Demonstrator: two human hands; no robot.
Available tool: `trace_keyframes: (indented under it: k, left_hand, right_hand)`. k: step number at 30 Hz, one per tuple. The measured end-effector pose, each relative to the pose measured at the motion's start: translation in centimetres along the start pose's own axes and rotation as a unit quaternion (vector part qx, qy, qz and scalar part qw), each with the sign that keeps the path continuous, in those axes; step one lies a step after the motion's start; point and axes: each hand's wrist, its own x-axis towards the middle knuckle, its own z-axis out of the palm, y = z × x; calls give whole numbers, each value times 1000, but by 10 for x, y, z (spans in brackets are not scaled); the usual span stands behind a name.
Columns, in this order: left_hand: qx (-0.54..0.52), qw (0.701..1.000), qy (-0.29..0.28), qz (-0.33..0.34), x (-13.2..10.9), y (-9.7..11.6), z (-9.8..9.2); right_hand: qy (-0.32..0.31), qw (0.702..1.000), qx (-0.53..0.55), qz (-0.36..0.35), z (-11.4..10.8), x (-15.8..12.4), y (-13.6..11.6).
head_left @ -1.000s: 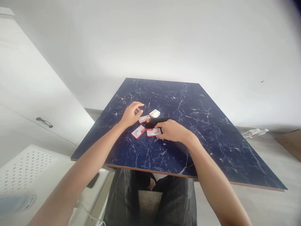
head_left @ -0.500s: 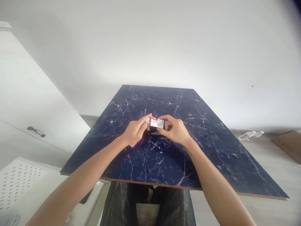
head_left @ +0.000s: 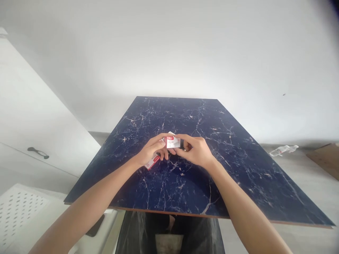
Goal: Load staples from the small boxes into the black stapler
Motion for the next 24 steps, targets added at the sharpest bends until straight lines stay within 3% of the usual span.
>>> trace_keyframes:
  k: [5,10,15,19,24]
  left_hand:
    - [8,999,45,17,1,2,-1]
    - [29,996,82,17,3,-1,-3]
    - [72,992,105,13,3,-2,-3]
    - [75,991,112,14,3,-4,-2]
    - [36,993,111,4,5,-5,0]
  right_hand:
    - [51,998,32,-24,-3,1,-3]
    - [55,989,129,42,-9,3,-5]
    - [50,959,247,130,-7,6,-4]
    - [50,939,306,151,-6,6,-5]
    - [70,942,291,151,-6,6,-5]
